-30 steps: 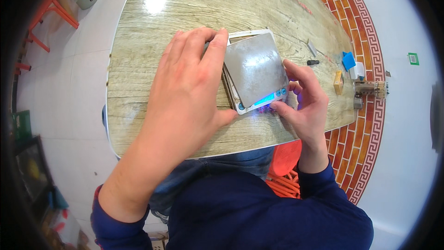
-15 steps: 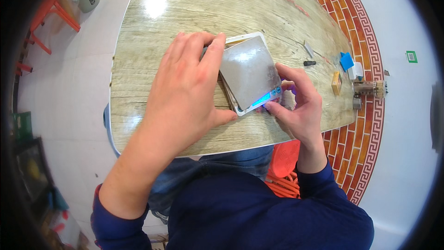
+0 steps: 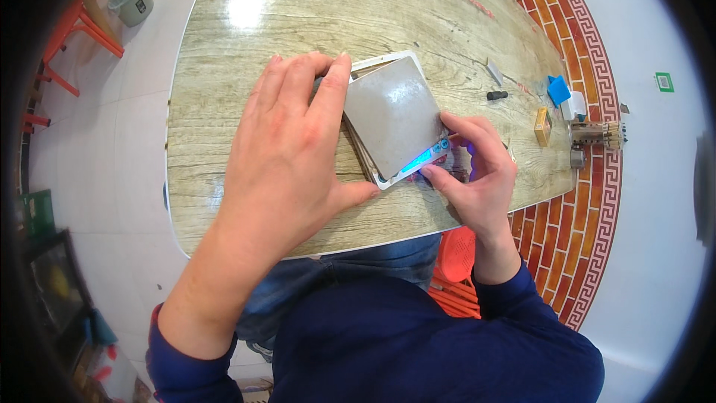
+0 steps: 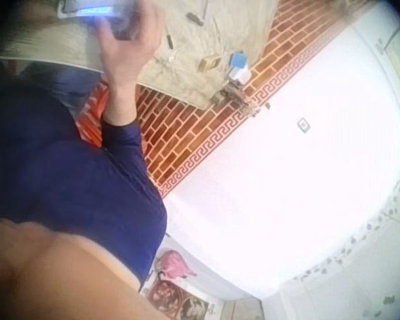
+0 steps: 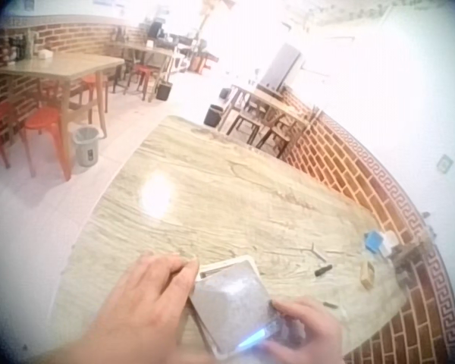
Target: The person assembles a small digital scale by inserting a battery, connecting internal wires, and securing the casing. They then power on the device and press buttons to test the display. The scale is placed on a table in a room with red stools and brick-patterned walls.
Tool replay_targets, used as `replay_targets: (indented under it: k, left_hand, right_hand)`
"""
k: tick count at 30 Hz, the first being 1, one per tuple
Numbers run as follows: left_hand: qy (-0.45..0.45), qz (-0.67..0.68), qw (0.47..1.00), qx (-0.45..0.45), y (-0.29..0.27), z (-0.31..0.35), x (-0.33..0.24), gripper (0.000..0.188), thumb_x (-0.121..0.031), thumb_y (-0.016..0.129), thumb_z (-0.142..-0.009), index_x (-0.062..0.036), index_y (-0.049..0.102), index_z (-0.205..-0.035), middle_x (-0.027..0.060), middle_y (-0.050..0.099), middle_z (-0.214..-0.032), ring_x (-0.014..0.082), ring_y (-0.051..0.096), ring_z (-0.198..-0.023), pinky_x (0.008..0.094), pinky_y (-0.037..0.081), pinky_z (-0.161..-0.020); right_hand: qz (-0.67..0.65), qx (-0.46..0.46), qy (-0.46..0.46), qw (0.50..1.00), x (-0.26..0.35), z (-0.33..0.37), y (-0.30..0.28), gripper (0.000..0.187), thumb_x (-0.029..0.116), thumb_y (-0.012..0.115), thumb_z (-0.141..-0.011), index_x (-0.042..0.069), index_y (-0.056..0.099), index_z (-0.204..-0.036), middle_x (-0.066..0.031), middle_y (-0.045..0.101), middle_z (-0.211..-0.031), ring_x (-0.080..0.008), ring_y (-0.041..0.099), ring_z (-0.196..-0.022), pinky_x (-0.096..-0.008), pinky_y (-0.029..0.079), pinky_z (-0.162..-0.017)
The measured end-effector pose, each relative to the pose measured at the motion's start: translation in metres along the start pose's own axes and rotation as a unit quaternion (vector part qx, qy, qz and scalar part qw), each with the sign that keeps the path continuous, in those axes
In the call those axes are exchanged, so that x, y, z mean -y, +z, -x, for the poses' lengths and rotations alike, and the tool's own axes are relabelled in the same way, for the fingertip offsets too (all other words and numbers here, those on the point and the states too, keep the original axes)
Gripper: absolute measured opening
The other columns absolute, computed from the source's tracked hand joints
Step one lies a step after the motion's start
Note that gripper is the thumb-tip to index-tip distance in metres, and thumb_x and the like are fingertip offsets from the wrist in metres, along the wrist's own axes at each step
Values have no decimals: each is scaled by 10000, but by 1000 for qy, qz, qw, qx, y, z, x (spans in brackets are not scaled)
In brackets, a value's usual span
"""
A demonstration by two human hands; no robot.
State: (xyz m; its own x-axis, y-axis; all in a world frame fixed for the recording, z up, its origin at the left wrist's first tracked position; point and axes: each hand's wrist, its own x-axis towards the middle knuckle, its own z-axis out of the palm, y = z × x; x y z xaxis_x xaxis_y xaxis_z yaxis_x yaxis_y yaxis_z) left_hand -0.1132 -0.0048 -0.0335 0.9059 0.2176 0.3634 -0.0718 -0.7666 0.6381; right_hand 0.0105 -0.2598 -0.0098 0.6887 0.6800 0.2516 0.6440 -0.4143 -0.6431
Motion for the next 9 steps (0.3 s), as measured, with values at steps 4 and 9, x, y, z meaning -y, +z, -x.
replay_targets:
  k: [4,9]
  left_hand:
    - [-6,10,1000,2,0,0,1,1062,-239,1068,-612,56,588,-1512,189,590,-1431,417,563,-1419,529,441,-1286]
    - [-11,-17,1000,16,0,-1,-2,1055,-326,1050,-669,48,579,-1535,182,579,-1459,405,543,-1453,533,409,-1318]
  right_hand:
    - [4,-14,1,1000,2,6,4,648,-7,953,-767,-19,753,-1383,-123,735,-1237,-209,709,-1100,-319,572,-956]
    - [-15,-24,27,999,0,10,8,649,4,954,-777,-13,749,-1393,-120,736,-1275,-213,706,-1124,-323,568,-978]
